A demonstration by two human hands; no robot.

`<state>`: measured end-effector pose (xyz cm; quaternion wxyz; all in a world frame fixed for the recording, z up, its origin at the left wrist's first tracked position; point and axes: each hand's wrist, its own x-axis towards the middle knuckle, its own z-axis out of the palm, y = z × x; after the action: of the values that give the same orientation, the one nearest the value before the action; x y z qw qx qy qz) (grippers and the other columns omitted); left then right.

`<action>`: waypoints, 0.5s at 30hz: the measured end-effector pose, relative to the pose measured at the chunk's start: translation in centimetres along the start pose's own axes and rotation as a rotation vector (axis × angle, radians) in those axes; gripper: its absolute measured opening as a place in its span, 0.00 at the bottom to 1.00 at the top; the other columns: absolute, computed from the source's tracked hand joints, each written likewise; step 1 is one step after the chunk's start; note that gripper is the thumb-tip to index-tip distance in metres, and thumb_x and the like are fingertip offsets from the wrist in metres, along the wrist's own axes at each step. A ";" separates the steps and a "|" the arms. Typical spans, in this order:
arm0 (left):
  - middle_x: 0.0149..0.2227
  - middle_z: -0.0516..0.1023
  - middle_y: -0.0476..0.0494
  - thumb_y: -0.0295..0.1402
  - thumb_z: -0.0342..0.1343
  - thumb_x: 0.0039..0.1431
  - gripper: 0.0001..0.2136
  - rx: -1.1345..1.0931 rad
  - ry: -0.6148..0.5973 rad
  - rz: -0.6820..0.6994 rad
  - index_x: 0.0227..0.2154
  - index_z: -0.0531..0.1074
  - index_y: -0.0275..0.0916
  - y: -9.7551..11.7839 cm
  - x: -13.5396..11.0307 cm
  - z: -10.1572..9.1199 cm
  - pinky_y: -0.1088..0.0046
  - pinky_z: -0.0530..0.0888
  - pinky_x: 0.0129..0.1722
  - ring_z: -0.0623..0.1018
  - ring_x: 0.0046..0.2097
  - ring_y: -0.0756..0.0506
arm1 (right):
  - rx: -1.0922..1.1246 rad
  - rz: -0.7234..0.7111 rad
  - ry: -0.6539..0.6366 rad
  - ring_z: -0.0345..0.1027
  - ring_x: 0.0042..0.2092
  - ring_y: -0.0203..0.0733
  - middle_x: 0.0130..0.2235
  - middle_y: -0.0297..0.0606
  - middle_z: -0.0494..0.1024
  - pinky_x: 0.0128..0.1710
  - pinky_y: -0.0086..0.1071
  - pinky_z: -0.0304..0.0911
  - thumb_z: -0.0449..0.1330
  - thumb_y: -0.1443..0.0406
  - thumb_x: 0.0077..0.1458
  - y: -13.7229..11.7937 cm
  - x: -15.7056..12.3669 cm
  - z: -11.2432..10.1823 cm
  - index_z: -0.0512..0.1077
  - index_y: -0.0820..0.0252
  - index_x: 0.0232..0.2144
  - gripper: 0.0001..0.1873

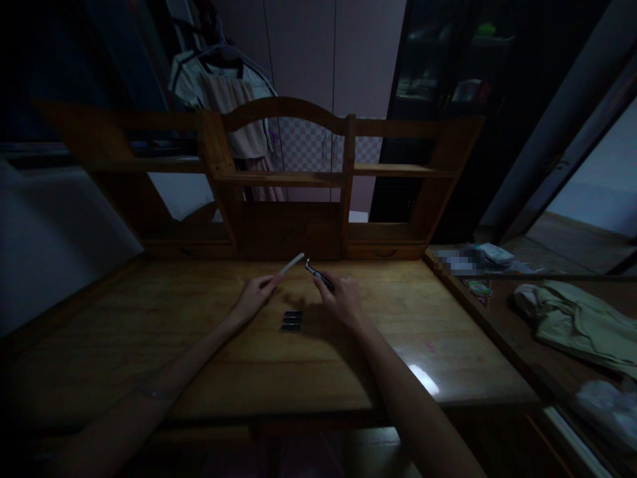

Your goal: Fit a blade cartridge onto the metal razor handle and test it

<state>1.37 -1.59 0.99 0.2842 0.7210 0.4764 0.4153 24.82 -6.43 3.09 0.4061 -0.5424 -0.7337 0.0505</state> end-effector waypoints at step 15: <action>0.16 0.55 0.56 0.55 0.46 0.55 0.23 -0.241 -0.098 -0.172 0.23 0.64 0.38 -0.9 0.2 0.3 0.78 0.50 0.16 0.54 0.16 0.54 | 0.019 -0.006 -0.007 0.73 0.34 0.42 0.36 0.39 0.80 0.31 0.28 0.60 0.52 0.55 0.61 0.1 0.0 0.0 0.75 0.56 0.43 0.17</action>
<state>1.32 -1.04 0.17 0.4262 0.6576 0.4687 0.4076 24.92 -6.41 3.03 0.4088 -0.5362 -0.7362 0.0584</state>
